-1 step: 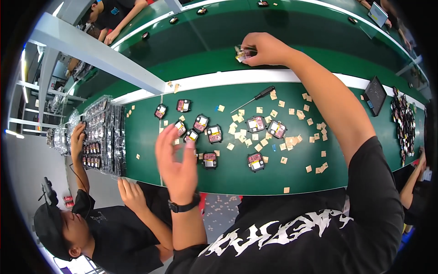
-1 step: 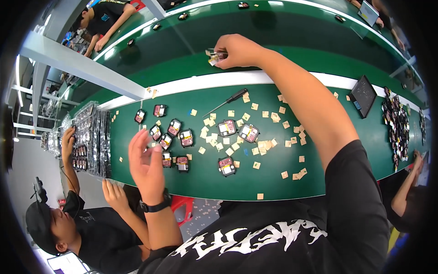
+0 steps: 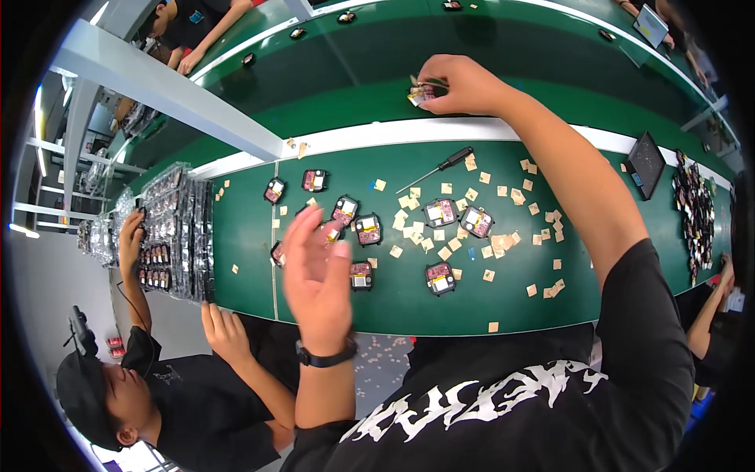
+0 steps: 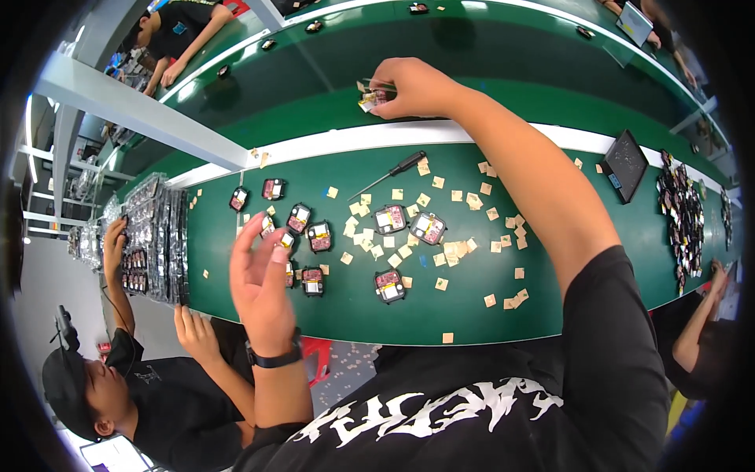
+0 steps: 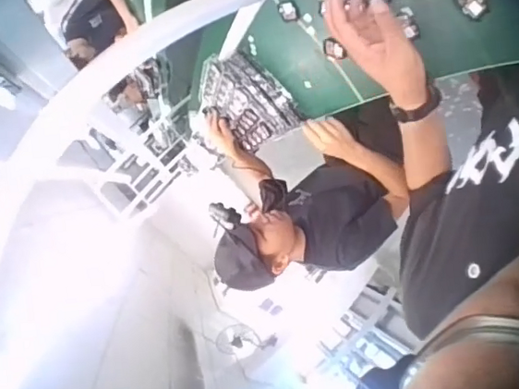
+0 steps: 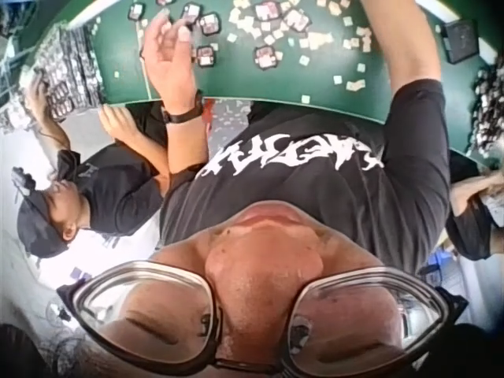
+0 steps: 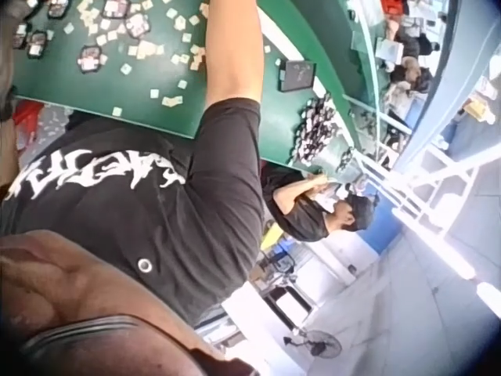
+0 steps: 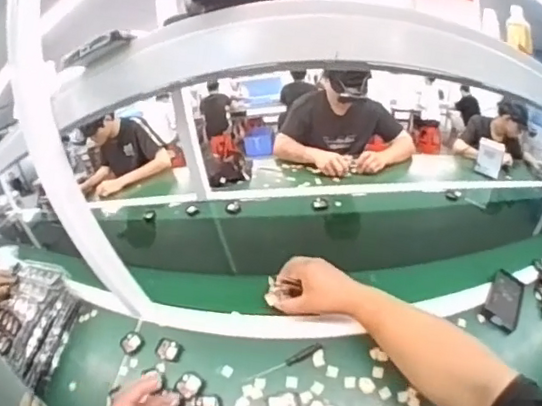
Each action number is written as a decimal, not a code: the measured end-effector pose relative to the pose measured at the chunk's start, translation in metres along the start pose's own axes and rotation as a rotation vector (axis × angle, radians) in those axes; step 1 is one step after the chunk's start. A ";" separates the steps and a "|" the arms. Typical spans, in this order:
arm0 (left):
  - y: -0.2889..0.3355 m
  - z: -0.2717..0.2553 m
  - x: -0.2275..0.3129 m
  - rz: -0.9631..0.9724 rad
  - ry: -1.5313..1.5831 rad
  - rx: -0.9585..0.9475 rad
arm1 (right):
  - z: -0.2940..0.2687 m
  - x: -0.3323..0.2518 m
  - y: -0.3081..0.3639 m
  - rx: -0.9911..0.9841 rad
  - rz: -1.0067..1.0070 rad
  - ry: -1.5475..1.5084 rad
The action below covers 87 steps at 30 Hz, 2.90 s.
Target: Assembling electronic components for smartwatches on a production line workbench using tweezers.
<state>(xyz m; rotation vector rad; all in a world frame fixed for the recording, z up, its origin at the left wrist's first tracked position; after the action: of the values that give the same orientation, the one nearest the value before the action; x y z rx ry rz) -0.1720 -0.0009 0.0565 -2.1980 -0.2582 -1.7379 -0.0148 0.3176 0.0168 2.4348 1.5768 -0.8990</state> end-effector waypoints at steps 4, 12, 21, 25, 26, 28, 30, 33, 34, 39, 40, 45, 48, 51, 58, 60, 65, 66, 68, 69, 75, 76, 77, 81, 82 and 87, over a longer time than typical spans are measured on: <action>-0.010 0.077 0.005 -0.311 0.991 -0.279 | -0.010 -0.074 0.056 0.013 0.002 -0.354; -0.020 0.171 0.000 -0.367 1.101 -0.693 | -0.020 -0.141 0.173 0.251 0.097 -0.091; 0.005 0.192 0.004 -0.233 0.864 -0.866 | -0.022 -0.160 0.243 0.377 0.220 -0.234; 0.012 0.187 0.016 -0.107 0.741 -0.852 | -0.024 -0.170 0.254 0.506 0.058 -0.217; 0.012 0.185 0.018 -0.056 0.698 -0.863 | -0.025 -0.172 0.257 0.513 0.056 -0.216; 0.015 0.185 0.027 -0.044 0.659 -0.851 | -0.027 -0.175 0.262 0.507 0.041 -0.262; 0.018 0.185 0.031 -0.030 0.620 -0.835 | -0.028 -0.177 0.267 0.506 0.053 -0.277; 0.022 0.186 0.031 -0.007 0.565 -0.858 | -0.028 -0.180 0.271 0.498 0.072 -0.301; 0.024 0.187 0.031 0.003 0.518 -0.874 | -0.028 -0.180 0.273 0.493 0.089 -0.305; 0.029 0.188 0.033 -0.033 0.364 -0.803 | -0.026 -0.178 0.287 0.462 0.198 -0.371; 0.026 0.183 0.029 -0.025 0.346 -0.763 | -0.027 -0.176 0.291 0.455 0.240 -0.312; -0.009 0.143 0.052 0.044 0.299 -0.492 | -0.062 -0.133 0.356 0.600 0.546 0.116; -0.033 0.103 0.085 0.231 0.143 -0.324 | -0.091 -0.081 0.426 0.714 0.927 0.270; -0.067 0.090 0.147 0.480 -0.039 -0.268 | -0.118 -0.054 0.535 0.772 1.249 0.751; -0.152 0.098 0.318 0.834 -0.448 -0.230 | -0.116 -0.017 0.595 0.763 1.300 0.794; -0.174 0.126 0.343 0.913 -0.527 -0.279 | -0.117 -0.025 0.588 0.759 1.353 0.762; -0.202 0.198 0.376 0.839 -0.588 -0.486 | -0.113 -0.027 0.594 0.821 1.365 0.770; -0.214 0.206 0.377 0.756 -0.638 -0.488 | -0.115 -0.026 0.594 0.822 1.377 0.737; -0.233 0.212 0.383 0.655 -0.671 -0.457 | -0.118 -0.031 0.586 0.819 1.389 0.699; -0.244 0.211 0.384 0.547 -0.713 -0.422 | -0.119 -0.029 0.587 0.821 1.388 0.706; -0.239 0.213 0.386 0.891 -1.130 0.067 | -0.119 -0.032 0.589 0.838 1.401 0.662; -0.231 0.211 0.385 0.926 -1.093 0.177 | -0.117 -0.033 0.594 0.841 1.414 0.653; -0.221 0.203 0.382 0.950 -1.066 0.293 | -0.118 -0.034 0.591 0.843 1.414 0.656; -0.134 0.188 0.353 1.157 -0.804 0.229 | -0.124 -0.020 0.596 0.839 1.354 0.652; -0.101 0.199 0.330 1.028 -0.704 0.054 | -0.126 -0.018 0.612 0.840 1.400 0.700; 0.038 0.251 0.151 0.834 -0.416 -0.746 | -0.143 -0.001 0.628 0.736 1.442 0.784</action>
<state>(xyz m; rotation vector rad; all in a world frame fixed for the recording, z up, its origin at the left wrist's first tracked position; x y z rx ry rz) 0.1054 0.0454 0.1457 -2.5320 1.2217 -0.9566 0.5851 0.0852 -0.0055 3.4460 -0.9415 -0.1606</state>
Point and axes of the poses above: each hand's wrist, its own y-axis away from the middle knuckle, its own z-axis out of the palm, x = y × z, the point moved 6 cm from there along -y, towards the middle knuckle, and after that the axes turned 10 degrees about -x, right-handed, at the moved point
